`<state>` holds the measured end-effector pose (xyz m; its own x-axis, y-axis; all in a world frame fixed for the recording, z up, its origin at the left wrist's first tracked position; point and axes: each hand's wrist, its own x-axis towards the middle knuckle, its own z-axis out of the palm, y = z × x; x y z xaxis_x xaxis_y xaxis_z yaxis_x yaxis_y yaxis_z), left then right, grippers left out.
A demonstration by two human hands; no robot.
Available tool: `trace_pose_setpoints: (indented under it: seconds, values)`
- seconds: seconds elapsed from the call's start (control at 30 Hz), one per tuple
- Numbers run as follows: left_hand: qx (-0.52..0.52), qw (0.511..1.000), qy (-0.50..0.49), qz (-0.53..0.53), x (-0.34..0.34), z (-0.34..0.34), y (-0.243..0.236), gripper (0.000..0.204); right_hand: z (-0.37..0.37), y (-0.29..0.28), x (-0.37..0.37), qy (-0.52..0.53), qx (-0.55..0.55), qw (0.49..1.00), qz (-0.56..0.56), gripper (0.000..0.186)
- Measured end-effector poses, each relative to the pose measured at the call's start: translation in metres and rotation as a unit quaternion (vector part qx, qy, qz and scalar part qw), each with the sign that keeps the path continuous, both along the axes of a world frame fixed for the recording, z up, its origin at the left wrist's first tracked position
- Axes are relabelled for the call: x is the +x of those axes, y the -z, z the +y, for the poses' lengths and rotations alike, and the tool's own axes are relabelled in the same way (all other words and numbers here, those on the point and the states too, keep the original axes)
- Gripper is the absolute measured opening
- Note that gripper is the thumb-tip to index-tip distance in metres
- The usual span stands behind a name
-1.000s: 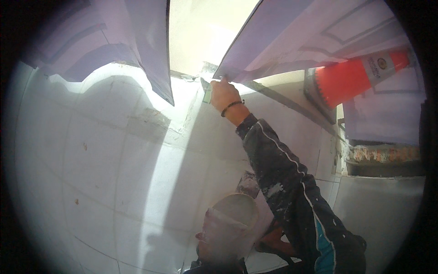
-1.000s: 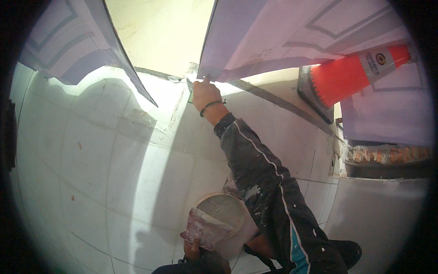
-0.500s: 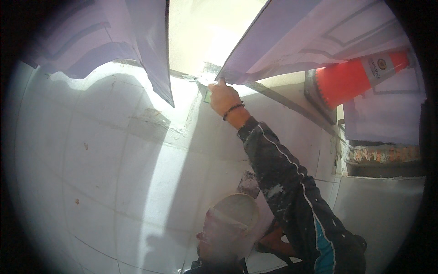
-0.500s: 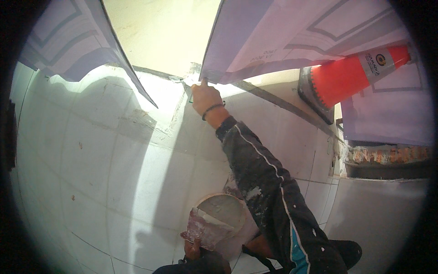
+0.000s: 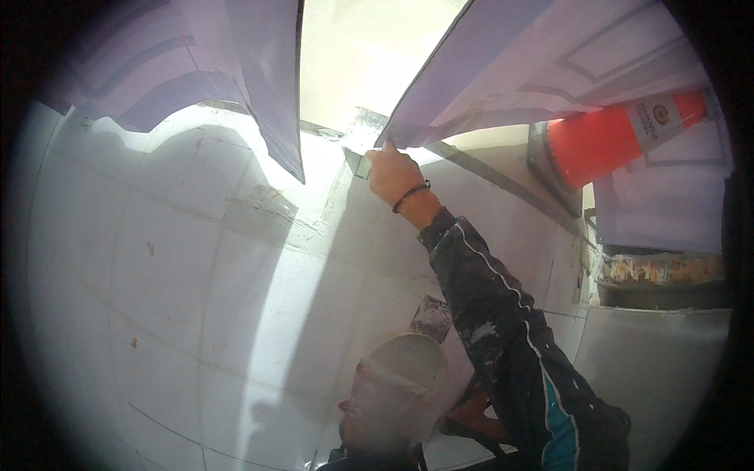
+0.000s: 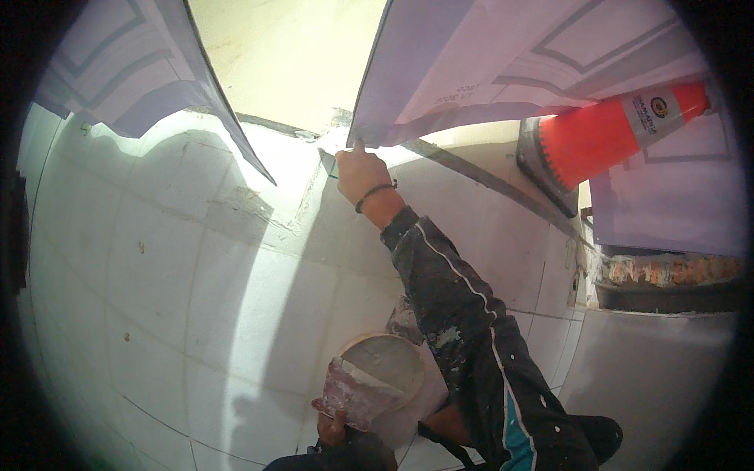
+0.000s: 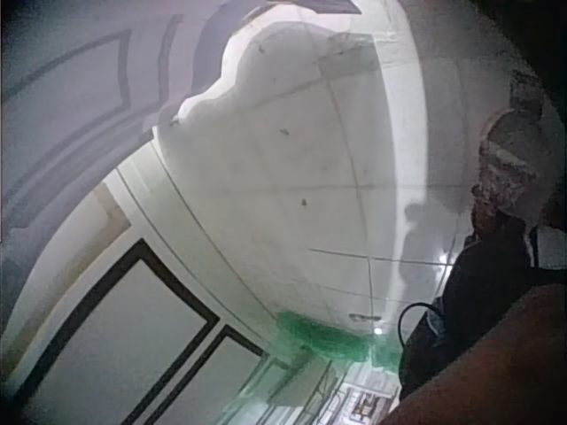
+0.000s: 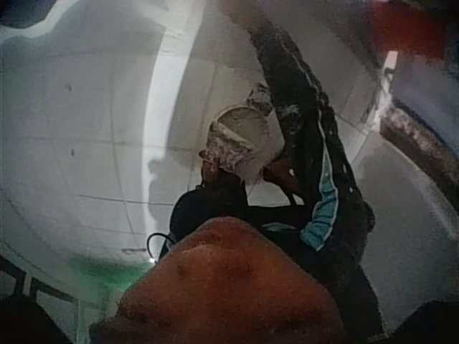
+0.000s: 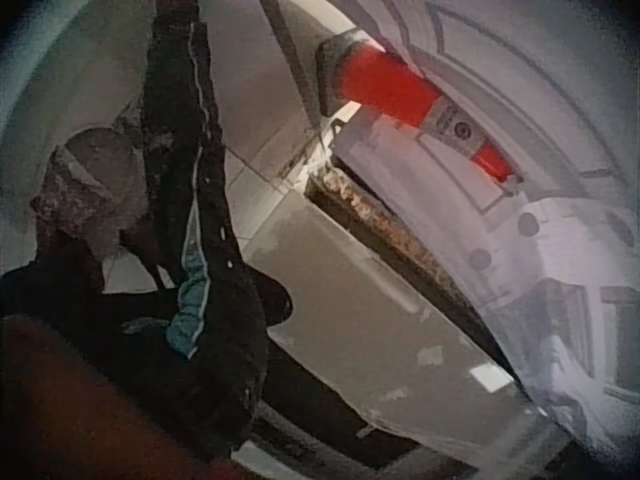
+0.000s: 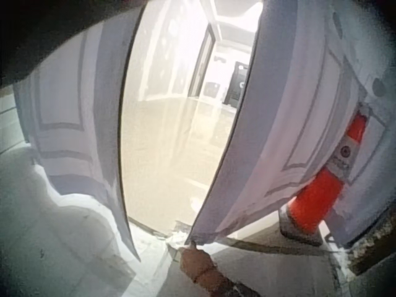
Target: The person applies grout to the gaps between floor tiles using a putty knife and a cloth.
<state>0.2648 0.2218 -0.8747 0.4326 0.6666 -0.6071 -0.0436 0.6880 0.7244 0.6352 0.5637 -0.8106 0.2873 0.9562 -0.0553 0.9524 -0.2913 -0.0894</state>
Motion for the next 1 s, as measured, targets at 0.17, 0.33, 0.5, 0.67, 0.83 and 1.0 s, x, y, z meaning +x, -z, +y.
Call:
trace_pose_setpoints:
  seconds: [0.17, 0.33, 0.5, 0.67, 0.83, 1.0]
  values:
    - [-0.008, 1.0, -0.004, -0.001, 0.001, 0.0, 0.0, 0.048, 0.005, 0.002, 0.004, 0.005, 0.039, 0.999, 0.02, 0.02]
    - [-0.013, 1.0, -0.012, -0.008, 0.002, -0.001, 0.002, 0.05, -0.016, 0.005, 0.002, -0.001, 0.005, 1.0, 0.021, 0.025]
    - [-0.012, 0.999, -0.036, -0.019, 0.003, -0.004, -0.002, 0.052, -0.072, -0.019, -0.001, -0.057, 0.128, 0.986, 0.088, 0.025]
    - [-0.034, 0.992, -0.093, -0.079, 0.011, 0.005, -0.021, 0.054, -0.138, -0.057, 0.002, 0.064, 0.01, 0.809, 0.584, 0.032]
    - [-0.134, 0.932, -0.186, -0.282, 0.022, 0.056, -0.077, 0.055, -0.205, -0.122, -0.029, -0.125, 0.067, 0.833, 0.535, 0.03]
    - [-0.044, 0.967, -0.061, -0.245, 0.026, 0.114, -0.113, 0.06, -0.249, -0.17, -0.048, -0.342, 0.085, 0.818, 0.454, 0.041]
